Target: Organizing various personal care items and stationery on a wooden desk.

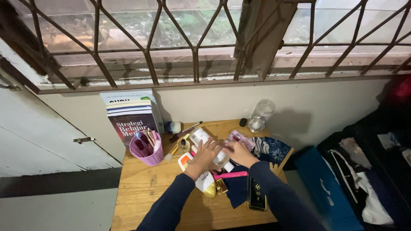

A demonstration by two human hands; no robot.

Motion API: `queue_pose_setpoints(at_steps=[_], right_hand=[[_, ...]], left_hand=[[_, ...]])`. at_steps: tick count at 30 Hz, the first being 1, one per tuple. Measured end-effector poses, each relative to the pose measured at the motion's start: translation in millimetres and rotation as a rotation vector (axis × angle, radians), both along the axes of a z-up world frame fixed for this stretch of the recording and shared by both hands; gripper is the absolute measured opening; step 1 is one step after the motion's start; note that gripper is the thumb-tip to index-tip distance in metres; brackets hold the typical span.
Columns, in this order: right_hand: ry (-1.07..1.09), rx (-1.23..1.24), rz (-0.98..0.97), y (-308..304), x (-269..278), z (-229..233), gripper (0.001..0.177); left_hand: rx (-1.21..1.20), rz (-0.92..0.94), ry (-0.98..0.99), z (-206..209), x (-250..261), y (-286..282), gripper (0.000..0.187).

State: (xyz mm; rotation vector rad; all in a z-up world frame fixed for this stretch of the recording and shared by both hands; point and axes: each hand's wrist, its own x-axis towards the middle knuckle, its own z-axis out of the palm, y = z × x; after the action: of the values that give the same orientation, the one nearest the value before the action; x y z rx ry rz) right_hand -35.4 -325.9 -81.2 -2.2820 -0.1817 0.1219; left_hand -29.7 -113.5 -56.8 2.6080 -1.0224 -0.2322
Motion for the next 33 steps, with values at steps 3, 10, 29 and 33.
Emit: queue_pose_setpoints(at_steps=[3, 10, 29, 33], right_hand=[[0.014, -0.004, 0.076, -0.8, 2.3, -13.1, 0.04], [0.191, 0.019, 0.135, 14.5, -2.7, 15.5, 0.046], [0.156, -0.039, 0.152, 18.3, 22.5, 21.7, 0.082], [0.281, 0.001, 0.148, 21.2, 41.1, 29.5, 0.087]], left_hand=[[0.02, 0.015, -0.002, 1.9, -4.3, -0.8, 0.104], [0.001, -0.013, -0.065, -2.8, -2.7, -0.1, 0.098], [-0.112, 0.03, -0.184, 12.8, -3.6, 6.1, 0.099], [-0.187, 0.079, -0.108, 18.7, 10.0, 4.9, 0.095]])
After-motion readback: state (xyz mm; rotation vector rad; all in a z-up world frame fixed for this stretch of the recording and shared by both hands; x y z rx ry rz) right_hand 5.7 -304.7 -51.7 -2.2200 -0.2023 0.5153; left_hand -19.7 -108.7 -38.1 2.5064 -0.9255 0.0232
